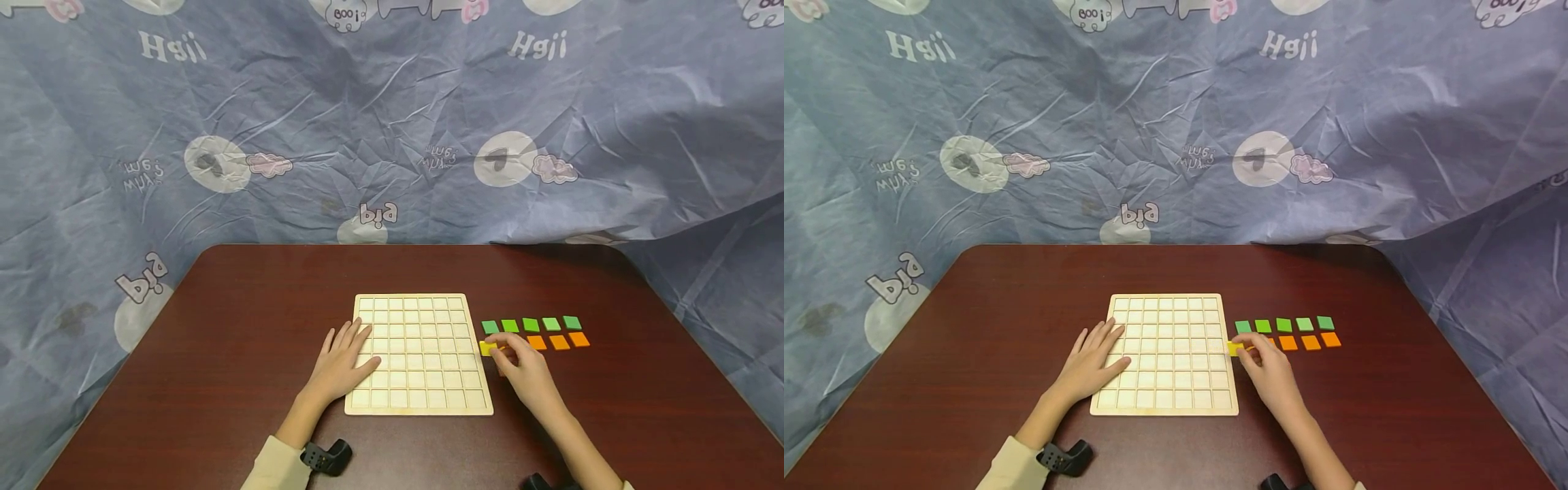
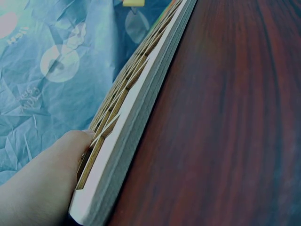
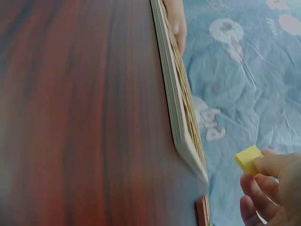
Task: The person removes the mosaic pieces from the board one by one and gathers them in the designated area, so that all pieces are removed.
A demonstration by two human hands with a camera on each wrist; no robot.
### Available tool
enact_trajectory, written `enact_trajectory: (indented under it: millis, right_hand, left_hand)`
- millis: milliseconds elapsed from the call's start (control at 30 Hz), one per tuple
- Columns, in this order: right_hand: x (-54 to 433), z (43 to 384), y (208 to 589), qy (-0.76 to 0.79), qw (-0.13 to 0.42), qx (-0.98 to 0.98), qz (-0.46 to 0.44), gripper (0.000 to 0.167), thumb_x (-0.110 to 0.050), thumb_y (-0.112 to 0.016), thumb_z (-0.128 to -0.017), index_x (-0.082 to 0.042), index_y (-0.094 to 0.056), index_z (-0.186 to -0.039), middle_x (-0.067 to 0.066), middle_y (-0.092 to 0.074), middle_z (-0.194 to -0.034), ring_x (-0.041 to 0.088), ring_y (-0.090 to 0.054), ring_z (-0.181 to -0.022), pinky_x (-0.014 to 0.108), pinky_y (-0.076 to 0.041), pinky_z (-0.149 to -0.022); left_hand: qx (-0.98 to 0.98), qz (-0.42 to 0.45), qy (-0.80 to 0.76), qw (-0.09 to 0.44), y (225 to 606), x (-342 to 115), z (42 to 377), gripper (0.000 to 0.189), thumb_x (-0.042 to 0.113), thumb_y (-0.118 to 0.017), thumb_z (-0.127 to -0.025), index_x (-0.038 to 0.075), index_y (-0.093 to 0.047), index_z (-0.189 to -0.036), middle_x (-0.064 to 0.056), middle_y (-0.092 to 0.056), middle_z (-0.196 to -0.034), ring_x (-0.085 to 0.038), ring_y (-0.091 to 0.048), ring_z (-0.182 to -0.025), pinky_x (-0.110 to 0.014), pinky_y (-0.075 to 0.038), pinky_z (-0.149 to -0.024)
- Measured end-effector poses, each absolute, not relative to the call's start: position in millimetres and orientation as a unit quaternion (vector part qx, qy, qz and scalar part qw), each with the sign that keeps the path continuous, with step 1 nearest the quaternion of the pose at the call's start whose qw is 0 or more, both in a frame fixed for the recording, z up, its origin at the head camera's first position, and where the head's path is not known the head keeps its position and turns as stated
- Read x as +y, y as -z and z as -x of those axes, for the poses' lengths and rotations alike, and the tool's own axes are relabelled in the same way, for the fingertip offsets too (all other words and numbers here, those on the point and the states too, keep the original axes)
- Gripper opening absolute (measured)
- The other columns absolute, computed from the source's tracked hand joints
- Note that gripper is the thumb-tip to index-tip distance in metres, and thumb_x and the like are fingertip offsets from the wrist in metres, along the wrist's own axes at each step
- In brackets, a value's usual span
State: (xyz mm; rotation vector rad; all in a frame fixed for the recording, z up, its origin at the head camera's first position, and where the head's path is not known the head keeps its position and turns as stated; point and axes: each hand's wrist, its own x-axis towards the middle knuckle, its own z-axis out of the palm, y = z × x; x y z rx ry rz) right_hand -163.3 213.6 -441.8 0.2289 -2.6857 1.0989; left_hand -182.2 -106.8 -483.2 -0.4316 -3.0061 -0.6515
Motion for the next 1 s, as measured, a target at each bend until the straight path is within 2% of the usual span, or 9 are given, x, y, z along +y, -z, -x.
enact_trajectory:
  millis: [167, 367, 533, 767, 1000]
  right_hand:
    - [236, 158, 443, -0.357, 0.146, -0.92, -0.066, 0.015, -0.014, -0.061, -0.086, -0.014, -0.064, -0.101, 0.001, -0.063, -0.086, -0.002, -0.049, -0.067, 0.018, -0.044, -0.055]
    - [259, 154, 442, -0.347, 0.173, -0.921, -0.036, 0.018, -0.016, -0.062, -0.086, -0.011, -0.064, -0.103, 0.0, -0.055, -0.076, -0.001, -0.041, -0.061, 0.018, -0.036, -0.05]
    - [277, 155, 447, -0.342, 0.184, -0.922, -0.004, 0.02, -0.018, -0.061, -0.087, -0.008, -0.062, -0.104, 0.001, -0.05, -0.075, 0.0, -0.038, -0.061, 0.018, -0.033, -0.05]
    - [293, 155, 463, -0.336, 0.176, -0.925, 0.033, 0.021, -0.021, -0.059, -0.089, -0.008, -0.061, -0.105, 0.001, -0.049, -0.082, -0.001, -0.038, -0.061, 0.019, -0.034, -0.05]
    - [299, 155, 470, -0.326, 0.156, -0.932, 0.019, 0.022, -0.016, -0.059, -0.088, -0.007, -0.059, -0.108, 0.007, -0.055, -0.089, -0.007, -0.041, -0.066, 0.017, -0.039, -0.054]
  left_hand:
    - [-0.968, 0.139, 0.209, 0.015, 484, -107, 183, 0.067, 0.057, -0.039, -0.088, 0.024, -0.025, -0.145, -0.003, -0.019, -0.153, -0.022, -0.014, -0.142, -0.047, -0.004, -0.114]
    - [-0.968, 0.141, 0.209, 0.017, 483, -107, 182, 0.067, 0.056, -0.04, -0.089, 0.024, -0.025, -0.145, -0.003, -0.019, -0.153, -0.023, -0.014, -0.142, -0.047, -0.004, -0.114]
    - [-0.967, 0.142, 0.21, 0.017, 481, -106, 181, 0.066, 0.055, -0.04, -0.089, 0.023, -0.025, -0.145, -0.004, -0.019, -0.153, -0.024, -0.014, -0.141, -0.047, -0.004, -0.114]
    - [-0.967, 0.142, 0.209, 0.018, 482, -106, 181, 0.067, 0.056, -0.04, -0.089, 0.023, -0.025, -0.145, -0.004, -0.019, -0.153, -0.024, -0.014, -0.141, -0.047, -0.004, -0.114]
    - [-0.967, 0.145, 0.206, 0.02, 483, -107, 182, 0.067, 0.056, -0.039, -0.089, 0.023, -0.024, -0.145, -0.005, -0.019, -0.153, -0.024, -0.015, -0.141, -0.048, -0.005, -0.114]
